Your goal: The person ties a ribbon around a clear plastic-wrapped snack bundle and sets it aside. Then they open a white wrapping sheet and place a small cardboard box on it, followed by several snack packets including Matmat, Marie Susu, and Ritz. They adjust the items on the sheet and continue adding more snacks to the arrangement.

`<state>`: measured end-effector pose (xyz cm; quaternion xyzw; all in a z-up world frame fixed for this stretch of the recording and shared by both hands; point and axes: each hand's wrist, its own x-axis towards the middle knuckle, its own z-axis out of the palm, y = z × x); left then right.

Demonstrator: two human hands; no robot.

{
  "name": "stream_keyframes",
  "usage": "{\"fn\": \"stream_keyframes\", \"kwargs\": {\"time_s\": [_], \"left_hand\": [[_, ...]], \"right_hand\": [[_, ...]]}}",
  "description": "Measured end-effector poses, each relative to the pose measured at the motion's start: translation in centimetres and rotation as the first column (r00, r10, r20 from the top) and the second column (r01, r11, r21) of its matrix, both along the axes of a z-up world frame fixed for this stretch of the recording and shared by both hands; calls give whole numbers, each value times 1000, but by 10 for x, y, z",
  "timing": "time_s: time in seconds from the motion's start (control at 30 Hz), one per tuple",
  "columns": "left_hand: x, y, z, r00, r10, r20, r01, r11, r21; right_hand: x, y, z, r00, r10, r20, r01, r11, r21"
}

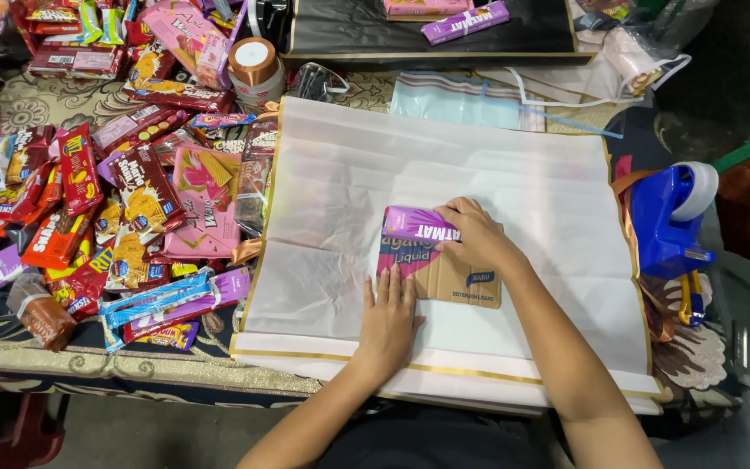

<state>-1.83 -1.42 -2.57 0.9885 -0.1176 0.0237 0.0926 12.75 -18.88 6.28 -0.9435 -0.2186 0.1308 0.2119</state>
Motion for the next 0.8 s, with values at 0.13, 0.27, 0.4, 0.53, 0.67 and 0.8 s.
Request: {"fn": "stream_keyframes", "kwargs": {"time_s": [0.13,0.27,0.4,0.53,0.67,0.8], "left_hand": [[2,0,1,1000,-4,0,4,1000,8],[1,8,20,1000,-10,-14,9,998,-55],[-2,43,80,940,87,330,25,947,-321],[-13,117,114,824,374,425,-91,828,-553],[-31,200,96,642,601,477,-288,765,-576],[-47,256,49,689,631,356,-519,773,-365]], "right_hand": [[3,0,-1,1000,-2,-9,3,1000,4],[0,3,11,999,-25,-41,24,1000,-14],[-4,8,21,999,-36,5,36,999,3],[-7,10,14,993,-37,108,34,999,29],[-36,24,46,992,-7,123,2,999,40],[-54,33,55,994,93,48,-98,990,97]]}}
